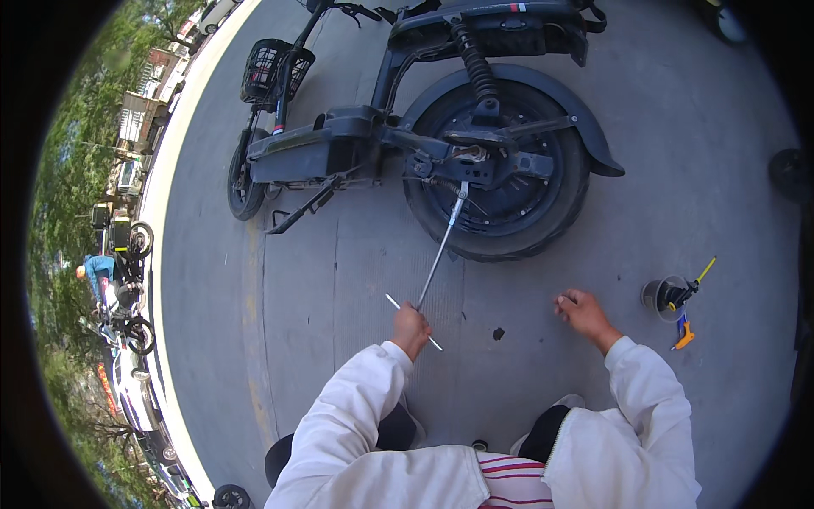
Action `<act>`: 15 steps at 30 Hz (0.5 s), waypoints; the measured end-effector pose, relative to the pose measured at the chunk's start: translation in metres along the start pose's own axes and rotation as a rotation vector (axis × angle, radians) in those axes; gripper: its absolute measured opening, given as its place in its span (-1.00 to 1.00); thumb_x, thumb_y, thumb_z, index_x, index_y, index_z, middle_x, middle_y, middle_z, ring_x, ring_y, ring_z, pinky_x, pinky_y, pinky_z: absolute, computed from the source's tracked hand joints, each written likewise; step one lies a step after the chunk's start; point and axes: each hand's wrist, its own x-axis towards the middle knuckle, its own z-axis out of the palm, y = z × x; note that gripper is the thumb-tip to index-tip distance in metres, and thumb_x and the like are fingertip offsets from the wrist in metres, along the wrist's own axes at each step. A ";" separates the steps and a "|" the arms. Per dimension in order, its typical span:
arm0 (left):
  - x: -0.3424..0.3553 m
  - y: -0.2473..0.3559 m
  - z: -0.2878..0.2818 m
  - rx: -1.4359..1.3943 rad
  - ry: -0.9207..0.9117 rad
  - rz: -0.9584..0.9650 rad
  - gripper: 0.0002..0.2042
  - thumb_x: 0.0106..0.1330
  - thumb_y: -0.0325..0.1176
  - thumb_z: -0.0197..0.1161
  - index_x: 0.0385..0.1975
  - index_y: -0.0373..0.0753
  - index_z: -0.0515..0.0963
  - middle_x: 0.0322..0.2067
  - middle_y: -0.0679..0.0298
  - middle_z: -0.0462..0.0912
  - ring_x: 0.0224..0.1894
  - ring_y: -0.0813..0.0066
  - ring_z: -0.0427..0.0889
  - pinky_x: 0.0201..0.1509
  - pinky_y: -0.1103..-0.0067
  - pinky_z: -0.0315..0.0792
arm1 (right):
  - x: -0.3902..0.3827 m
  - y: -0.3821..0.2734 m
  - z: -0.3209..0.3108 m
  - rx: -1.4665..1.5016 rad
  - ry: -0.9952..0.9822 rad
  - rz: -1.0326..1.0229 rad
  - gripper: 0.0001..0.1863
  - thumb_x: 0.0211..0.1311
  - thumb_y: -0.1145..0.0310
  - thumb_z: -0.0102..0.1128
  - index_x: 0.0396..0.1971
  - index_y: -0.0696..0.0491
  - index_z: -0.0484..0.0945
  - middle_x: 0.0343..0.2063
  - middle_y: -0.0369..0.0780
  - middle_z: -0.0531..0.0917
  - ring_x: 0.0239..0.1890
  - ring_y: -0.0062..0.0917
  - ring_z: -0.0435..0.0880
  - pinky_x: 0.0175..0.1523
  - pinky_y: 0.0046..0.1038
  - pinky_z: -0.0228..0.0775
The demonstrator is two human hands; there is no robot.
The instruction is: The person uses a T-handle wrench to loosen and tighten a bolt on the rear wheel hub of a black electric scooter. They briefly pick up a spray bottle, then continue adjusting the wheel bolt before standing up and moving the scooter.
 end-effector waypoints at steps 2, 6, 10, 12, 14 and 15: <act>0.018 0.066 -0.023 0.092 0.038 0.138 -0.65 0.53 -0.06 -0.19 -0.51 -0.09 0.20 -0.73 0.40 0.11 -0.76 0.51 0.10 -0.71 0.50 0.01 | 0.000 0.015 -0.003 0.028 -0.004 -0.026 -0.69 0.41 0.27 0.04 -0.17 0.22 0.60 -0.42 -0.26 0.66 -0.41 -0.61 0.57 -0.23 -0.53 0.44; 0.013 0.045 -0.021 0.071 0.063 0.170 -0.61 0.52 0.00 -0.22 -0.52 -0.10 0.18 -0.74 0.38 0.13 -0.75 0.49 0.13 -0.70 0.49 0.01 | -0.003 0.030 -0.009 0.024 -0.009 0.054 -0.70 0.41 0.27 0.04 -0.18 0.21 0.60 -0.39 -0.25 0.66 -0.38 -0.61 0.57 -0.22 -0.52 0.44; -0.011 -0.058 0.016 -0.089 -0.092 -0.290 -0.73 0.52 -0.14 -0.21 -0.37 -0.17 0.22 -0.71 0.33 0.13 -0.74 0.49 0.08 -0.70 0.50 0.00 | -0.004 0.017 0.001 -0.059 -0.028 0.048 -0.71 0.40 0.27 0.05 -0.19 0.21 0.60 -0.37 -0.25 0.66 -0.38 -0.60 0.56 -0.22 -0.51 0.44; -0.008 -0.065 0.022 -0.065 -0.101 -0.302 -0.75 0.52 -0.16 -0.20 -0.36 -0.17 0.21 -0.72 0.34 0.13 -0.74 0.49 0.09 -0.71 0.50 0.00 | -0.004 0.005 0.003 -0.074 -0.028 0.037 -0.71 0.40 0.27 0.05 -0.19 0.21 0.60 -0.37 -0.25 0.67 -0.39 -0.59 0.56 -0.21 -0.50 0.44; 0.014 -0.050 0.005 0.019 -0.042 -0.111 -0.71 0.52 -0.10 -0.17 -0.40 -0.15 0.22 -0.74 0.37 0.11 -0.75 0.50 0.11 -0.71 0.53 -0.01 | -0.002 -0.001 0.011 -0.055 -0.046 0.018 -0.70 0.40 0.27 0.05 -0.18 0.21 0.60 -0.37 -0.24 0.67 -0.40 -0.59 0.56 -0.21 -0.50 0.43; 0.029 -0.012 -0.012 0.045 -0.035 0.002 -0.67 0.52 -0.05 -0.17 -0.43 -0.14 0.22 -0.74 0.37 0.10 -0.76 0.49 0.12 -0.72 0.52 0.00 | -0.006 0.001 0.010 -0.059 -0.055 0.017 -0.70 0.41 0.27 0.05 -0.18 0.21 0.60 -0.37 -0.24 0.67 -0.40 -0.59 0.56 -0.21 -0.50 0.43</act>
